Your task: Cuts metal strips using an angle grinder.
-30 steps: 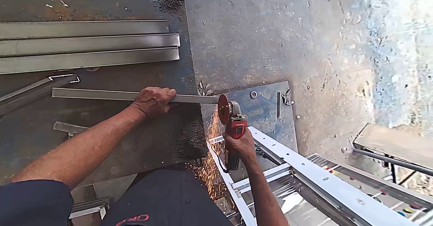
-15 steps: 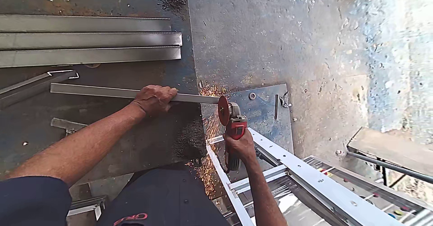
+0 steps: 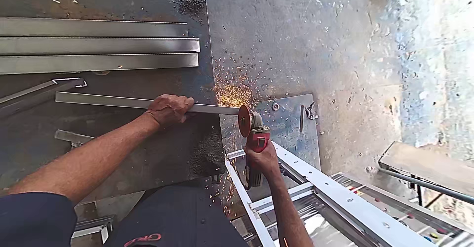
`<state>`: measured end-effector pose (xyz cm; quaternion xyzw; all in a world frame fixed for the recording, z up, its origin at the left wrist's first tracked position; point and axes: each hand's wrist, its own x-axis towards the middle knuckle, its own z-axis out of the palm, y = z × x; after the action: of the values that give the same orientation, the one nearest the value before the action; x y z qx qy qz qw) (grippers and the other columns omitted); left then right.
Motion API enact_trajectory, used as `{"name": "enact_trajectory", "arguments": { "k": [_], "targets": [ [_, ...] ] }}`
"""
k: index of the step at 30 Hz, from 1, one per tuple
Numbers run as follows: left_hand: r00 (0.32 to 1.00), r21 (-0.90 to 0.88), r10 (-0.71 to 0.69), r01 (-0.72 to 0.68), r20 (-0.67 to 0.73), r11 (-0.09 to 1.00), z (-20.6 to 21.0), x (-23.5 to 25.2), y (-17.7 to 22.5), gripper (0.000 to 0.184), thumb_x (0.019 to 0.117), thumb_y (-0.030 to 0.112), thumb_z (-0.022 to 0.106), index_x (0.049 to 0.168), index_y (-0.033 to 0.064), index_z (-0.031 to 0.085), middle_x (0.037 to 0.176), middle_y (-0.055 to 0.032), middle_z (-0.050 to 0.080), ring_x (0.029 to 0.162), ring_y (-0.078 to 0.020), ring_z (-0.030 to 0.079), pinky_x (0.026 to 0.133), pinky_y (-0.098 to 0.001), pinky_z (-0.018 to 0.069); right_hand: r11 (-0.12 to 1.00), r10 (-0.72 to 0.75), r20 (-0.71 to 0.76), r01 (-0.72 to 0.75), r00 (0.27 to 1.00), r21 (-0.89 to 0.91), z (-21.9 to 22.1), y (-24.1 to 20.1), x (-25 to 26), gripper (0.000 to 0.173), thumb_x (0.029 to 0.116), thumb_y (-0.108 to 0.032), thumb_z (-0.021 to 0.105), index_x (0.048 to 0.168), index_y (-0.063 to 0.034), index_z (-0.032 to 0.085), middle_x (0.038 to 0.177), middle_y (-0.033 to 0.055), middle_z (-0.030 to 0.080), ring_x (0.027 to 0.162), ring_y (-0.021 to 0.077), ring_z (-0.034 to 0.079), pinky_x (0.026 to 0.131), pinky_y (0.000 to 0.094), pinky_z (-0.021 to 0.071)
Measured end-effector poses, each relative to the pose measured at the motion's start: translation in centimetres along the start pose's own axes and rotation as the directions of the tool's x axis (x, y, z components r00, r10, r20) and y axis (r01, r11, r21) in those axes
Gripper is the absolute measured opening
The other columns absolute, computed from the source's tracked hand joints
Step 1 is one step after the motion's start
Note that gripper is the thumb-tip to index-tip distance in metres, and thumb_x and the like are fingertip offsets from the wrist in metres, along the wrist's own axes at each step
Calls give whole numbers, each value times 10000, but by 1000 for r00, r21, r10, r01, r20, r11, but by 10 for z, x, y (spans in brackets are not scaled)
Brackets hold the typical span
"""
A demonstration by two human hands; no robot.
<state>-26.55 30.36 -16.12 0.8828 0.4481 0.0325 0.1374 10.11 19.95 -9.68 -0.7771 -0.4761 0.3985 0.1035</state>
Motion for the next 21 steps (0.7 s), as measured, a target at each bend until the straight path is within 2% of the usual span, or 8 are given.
{"name": "enact_trajectory", "arguments": {
  "k": [8,12,16,21],
  "targets": [
    [1000,-3,1,-1,-3,1000,1,0,0,296,956,406,640,930,111,621,745,-65,614,683,-278,673,566,-452,540,1000,-25,6,25,1000,-9,-1,0,5,740,671,-377,863,1278,-46,596,1039,65,719,954,139,697,880,403,580],
    [1000,-18,8,-8,-2,1000,-1,1,0,240,911,326,667,927,93,617,739,-81,608,677,-294,672,555,-458,531,999,-37,0,37,999,-6,-1,-2,6,730,669,-384,857,1255,-30,601,1024,68,716,946,144,697,873,401,576],
    [1000,-21,13,-14,-19,1000,0,0,0,250,921,340,656,925,92,621,733,-80,609,676,-295,675,549,-460,533,999,-37,7,37,999,-10,-3,-4,7,747,674,-371,862,1276,-20,594,1043,87,715,957,157,694,885,408,570],
    [1000,-16,10,-10,-17,1000,1,1,-1,282,948,386,633,923,105,619,733,-69,606,674,-284,670,553,-454,533,999,-38,7,38,999,-2,-5,-6,9,725,664,-376,859,1248,-30,604,1014,70,716,929,140,697,866,397,578]
  ]
}}
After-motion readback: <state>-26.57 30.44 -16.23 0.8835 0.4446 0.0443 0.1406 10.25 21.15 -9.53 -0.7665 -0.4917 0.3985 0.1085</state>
